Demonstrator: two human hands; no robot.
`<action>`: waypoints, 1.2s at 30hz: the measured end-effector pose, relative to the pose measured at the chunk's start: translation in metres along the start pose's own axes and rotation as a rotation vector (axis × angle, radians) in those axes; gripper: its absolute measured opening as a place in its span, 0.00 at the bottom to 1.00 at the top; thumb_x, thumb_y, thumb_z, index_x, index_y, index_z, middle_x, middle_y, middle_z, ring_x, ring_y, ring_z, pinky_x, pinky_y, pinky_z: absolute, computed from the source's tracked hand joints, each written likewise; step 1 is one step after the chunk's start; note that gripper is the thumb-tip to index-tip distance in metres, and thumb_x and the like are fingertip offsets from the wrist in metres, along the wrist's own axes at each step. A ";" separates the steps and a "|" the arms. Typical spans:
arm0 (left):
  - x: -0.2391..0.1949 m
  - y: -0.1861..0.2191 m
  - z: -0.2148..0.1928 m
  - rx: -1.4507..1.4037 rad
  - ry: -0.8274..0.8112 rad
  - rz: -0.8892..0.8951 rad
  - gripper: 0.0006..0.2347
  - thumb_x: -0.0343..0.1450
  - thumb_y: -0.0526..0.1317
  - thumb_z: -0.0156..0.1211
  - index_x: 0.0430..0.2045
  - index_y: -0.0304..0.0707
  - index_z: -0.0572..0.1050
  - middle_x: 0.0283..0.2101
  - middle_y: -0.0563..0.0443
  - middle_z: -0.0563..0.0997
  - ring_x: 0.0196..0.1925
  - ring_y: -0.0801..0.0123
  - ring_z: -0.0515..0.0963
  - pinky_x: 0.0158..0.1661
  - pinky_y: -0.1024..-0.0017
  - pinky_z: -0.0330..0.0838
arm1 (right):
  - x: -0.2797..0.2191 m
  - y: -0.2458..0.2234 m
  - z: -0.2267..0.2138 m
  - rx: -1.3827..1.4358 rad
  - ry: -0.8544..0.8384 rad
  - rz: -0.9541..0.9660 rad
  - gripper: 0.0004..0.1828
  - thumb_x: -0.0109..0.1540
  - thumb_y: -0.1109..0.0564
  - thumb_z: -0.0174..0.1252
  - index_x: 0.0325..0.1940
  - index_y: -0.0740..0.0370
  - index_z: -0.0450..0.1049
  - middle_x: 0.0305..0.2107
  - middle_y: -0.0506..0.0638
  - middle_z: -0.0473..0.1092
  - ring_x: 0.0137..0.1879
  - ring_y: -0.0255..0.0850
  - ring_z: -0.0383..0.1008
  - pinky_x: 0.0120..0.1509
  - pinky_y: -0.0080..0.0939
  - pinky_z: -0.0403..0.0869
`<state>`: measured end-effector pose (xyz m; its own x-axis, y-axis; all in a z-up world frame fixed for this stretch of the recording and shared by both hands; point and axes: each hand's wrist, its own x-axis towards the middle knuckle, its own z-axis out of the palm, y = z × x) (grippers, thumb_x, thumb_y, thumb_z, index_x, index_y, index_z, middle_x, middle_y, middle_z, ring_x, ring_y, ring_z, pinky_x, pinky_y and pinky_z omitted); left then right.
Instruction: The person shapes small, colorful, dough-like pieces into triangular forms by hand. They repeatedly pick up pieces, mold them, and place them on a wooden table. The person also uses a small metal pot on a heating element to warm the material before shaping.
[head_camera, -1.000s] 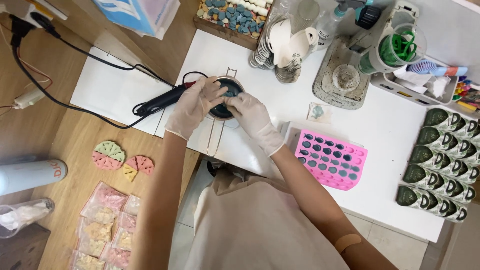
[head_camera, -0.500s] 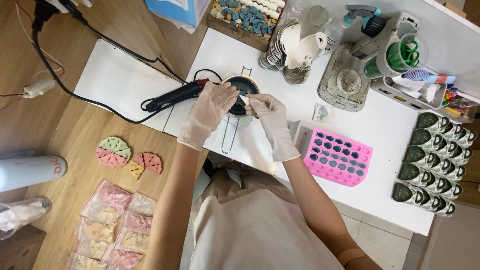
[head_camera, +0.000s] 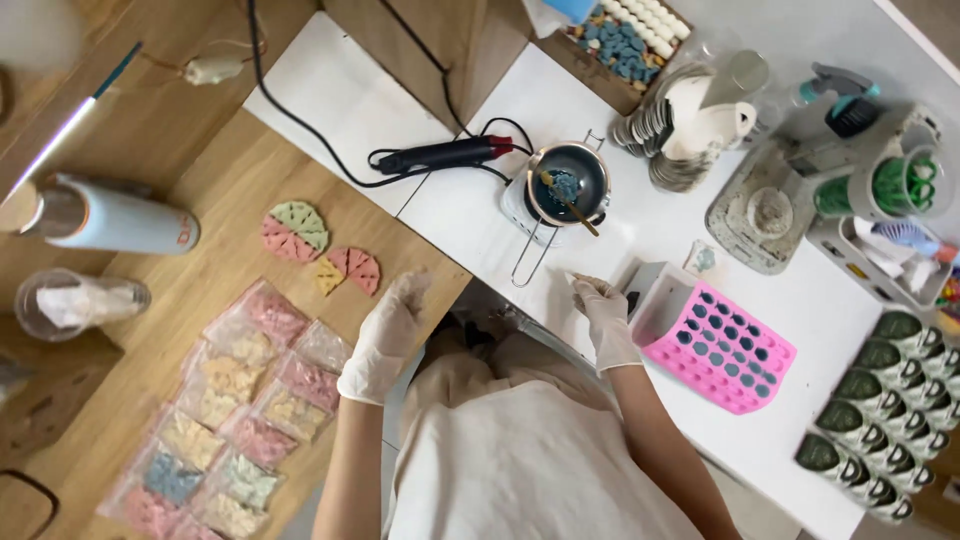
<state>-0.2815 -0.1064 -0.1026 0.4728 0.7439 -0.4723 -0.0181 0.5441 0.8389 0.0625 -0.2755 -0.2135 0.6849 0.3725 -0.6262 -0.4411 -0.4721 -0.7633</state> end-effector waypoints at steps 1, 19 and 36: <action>-0.003 -0.007 -0.004 -0.021 0.031 0.012 0.17 0.76 0.36 0.57 0.60 0.31 0.75 0.41 0.56 0.73 0.38 0.78 0.68 0.38 0.79 0.66 | 0.012 0.004 0.005 -0.026 -0.028 -0.009 0.09 0.64 0.59 0.62 0.47 0.63 0.79 0.34 0.46 0.76 0.35 0.34 0.75 0.44 0.34 0.77; -0.182 -0.114 -0.022 -0.685 0.865 0.163 0.19 0.73 0.37 0.58 0.59 0.36 0.71 0.53 0.51 0.82 0.39 0.78 0.76 0.47 0.75 0.75 | 0.028 -0.007 0.057 -0.253 -0.294 -0.331 0.09 0.62 0.61 0.66 0.46 0.64 0.81 0.37 0.47 0.77 0.35 0.31 0.73 0.42 0.29 0.74; -0.211 -0.113 -0.251 -0.804 1.095 0.635 0.07 0.73 0.34 0.64 0.44 0.36 0.77 0.39 0.54 0.81 0.35 0.77 0.80 0.34 0.80 0.76 | -0.166 0.032 0.119 -0.637 -0.675 -0.618 0.14 0.67 0.58 0.55 0.56 0.64 0.77 0.44 0.49 0.77 0.48 0.32 0.75 0.52 0.32 0.74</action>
<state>-0.6005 -0.2271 -0.1658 -0.6686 0.6479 -0.3649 -0.6002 -0.1806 0.7792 -0.1341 -0.2577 -0.1528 0.1431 0.9513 -0.2729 0.3771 -0.3073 -0.8737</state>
